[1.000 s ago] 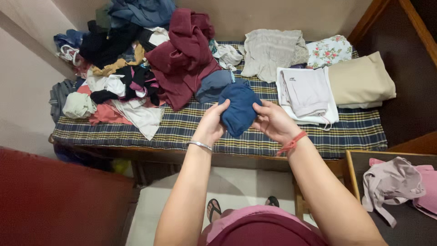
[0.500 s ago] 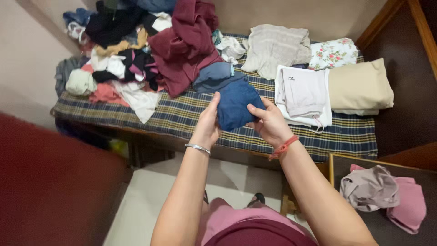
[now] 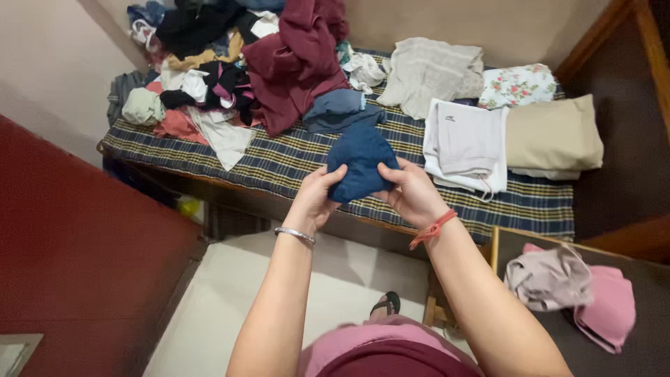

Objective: The person folds various garments from a pile on a bed, including a white t-shirt, blue shorts, a maroon towel, a dark blue t-shirt, and denim jeans. Each item is smoothed, folded, and placed into a neat stack on the bed.

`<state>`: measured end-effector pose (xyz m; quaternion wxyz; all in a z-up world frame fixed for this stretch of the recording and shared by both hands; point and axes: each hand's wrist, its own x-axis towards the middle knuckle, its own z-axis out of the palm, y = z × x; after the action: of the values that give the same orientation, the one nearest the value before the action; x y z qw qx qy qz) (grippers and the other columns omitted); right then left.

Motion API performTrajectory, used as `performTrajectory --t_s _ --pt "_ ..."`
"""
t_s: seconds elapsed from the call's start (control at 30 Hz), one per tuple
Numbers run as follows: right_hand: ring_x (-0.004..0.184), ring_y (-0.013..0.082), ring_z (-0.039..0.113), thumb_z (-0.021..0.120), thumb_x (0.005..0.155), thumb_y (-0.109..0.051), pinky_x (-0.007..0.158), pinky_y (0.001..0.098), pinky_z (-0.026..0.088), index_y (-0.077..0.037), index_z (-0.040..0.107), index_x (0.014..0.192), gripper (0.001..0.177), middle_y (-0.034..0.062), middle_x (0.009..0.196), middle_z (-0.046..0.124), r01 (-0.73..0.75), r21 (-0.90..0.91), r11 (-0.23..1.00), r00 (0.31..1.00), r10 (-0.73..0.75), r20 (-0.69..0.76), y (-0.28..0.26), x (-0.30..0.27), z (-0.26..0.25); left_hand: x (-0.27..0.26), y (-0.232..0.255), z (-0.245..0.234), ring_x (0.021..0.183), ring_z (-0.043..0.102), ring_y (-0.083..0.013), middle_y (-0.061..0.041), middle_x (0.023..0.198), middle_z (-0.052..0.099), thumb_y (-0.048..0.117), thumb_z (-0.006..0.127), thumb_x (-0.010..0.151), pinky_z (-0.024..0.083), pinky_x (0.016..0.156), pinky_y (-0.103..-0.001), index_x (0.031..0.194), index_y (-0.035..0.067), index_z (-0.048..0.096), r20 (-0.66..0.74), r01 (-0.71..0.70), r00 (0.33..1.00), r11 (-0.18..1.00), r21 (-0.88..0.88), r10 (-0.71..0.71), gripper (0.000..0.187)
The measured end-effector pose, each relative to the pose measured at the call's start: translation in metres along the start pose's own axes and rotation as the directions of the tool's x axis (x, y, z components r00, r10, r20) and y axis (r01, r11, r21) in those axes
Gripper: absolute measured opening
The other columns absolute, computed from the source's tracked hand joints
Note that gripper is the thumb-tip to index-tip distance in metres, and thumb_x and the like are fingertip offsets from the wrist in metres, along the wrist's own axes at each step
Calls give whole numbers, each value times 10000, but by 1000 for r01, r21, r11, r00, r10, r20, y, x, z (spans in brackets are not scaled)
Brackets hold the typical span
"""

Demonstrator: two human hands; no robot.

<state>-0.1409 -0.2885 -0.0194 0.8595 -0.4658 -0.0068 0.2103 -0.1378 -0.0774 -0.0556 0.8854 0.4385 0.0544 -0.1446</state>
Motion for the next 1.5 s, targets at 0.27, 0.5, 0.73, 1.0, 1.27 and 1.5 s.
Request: performTrajectory --t_s 0.27,0.5,0.73,1.0,1.27,1.5 --pt "1053 198 691 600 984 -133 892 378 594 -5 596 1257 301 95 1221 667 -14 22 1000 995 16 -97 25 -86 13 -91 -35 18 935 735 -169 -99 1086 754 187 759 882 601 818 -328 1181 -18 703 -171 -49 983 992 115 68 367" --pt "1067 191 669 604 1005 -133 916 355 585 15 605 1284 316 91 1214 662 -43 -31 999 993 40 -108 48 -175 32 -184 -68 33 928 730 -196 -145 1083 748 128 768 898 600 844 -356 1160 -78 700 -139 -58 988 995 76 68 340" --pt "1072 164 664 589 975 -111 937 374 546 -38 605 1276 310 57 1223 667 -23 -31 999 987 17 -163 41 -256 -8 -207 -124 81 1011 714 -180 -122 1165 738 2 723 891 578 904 -321 1309 -78 620 -18 -137 990 987 86 139 438" --pt "1057 203 661 618 958 -76 870 362 549 -15 609 1257 306 95 1213 675 -30 -54 998 993 24 -117 24 -298 -118 -202 -201 147 1007 709 -177 -124 1178 732 -81 631 884 576 885 -313 1410 -14 556 -4 -97 995 984 151 99 536" --pt "1013 213 641 614 955 -103 852 380 515 -51 623 1338 387 103 1198 676 -153 -127 980 887 79 -455 39 -388 -286 -148 -400 207 1008 711 -188 -135 1191 731 -102 649 874 579 889 -315 1387 -60 580 -52 12 999 969 247 1 519" --pt "1006 240 693 672 899 -31 878 459 564 8 576 1347 460 122 1182 699 -161 -112 981 801 64 -595 87 -426 -412 -120 -505 221 1163 676 -247 -165 1283 685 25 807 753 531 988 -370 1398 -11 537 -177 -57 963 799 599 202 701"
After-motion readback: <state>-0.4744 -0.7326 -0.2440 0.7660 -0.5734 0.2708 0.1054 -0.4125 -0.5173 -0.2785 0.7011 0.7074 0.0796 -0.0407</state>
